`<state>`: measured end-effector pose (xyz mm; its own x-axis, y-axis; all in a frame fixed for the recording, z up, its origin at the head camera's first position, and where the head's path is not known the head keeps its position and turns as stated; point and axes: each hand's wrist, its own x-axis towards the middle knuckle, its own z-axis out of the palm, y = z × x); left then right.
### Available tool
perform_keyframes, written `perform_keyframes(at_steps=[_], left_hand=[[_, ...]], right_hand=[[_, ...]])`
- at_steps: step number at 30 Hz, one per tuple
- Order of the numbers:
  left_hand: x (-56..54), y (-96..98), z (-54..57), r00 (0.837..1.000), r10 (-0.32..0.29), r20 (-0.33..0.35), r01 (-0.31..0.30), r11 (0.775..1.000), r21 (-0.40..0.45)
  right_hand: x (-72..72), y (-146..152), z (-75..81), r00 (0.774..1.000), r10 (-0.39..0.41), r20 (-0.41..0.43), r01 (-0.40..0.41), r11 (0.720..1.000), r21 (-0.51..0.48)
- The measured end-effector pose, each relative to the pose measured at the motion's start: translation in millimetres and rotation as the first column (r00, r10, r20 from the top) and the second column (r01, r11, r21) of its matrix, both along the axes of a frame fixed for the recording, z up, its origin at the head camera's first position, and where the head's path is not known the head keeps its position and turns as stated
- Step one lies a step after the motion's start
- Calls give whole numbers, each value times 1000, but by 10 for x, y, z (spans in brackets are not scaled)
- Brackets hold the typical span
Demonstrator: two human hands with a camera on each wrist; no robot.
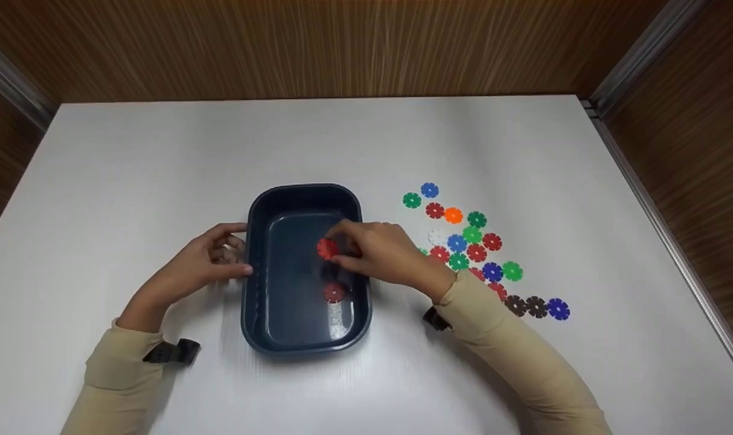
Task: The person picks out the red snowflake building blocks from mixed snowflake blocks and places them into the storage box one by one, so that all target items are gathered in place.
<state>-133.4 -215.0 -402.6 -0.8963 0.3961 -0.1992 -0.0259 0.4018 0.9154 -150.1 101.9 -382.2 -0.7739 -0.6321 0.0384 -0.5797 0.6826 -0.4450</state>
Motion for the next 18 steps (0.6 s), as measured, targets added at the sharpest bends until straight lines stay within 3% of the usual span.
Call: perform_keyframes(at_steps=[11, 18], left_hand=[[-3, 2, 4, 1000, 8, -8, -8, 1000, -25], [-7, 5, -5, 1000, 7, -11, -7, 1000, -23]], right_hand=[[-11, -14, -25, 1000, -22, 18, 22, 999, -26], [-8, 125, -6, 990, 1, 142, 20, 989, -148]])
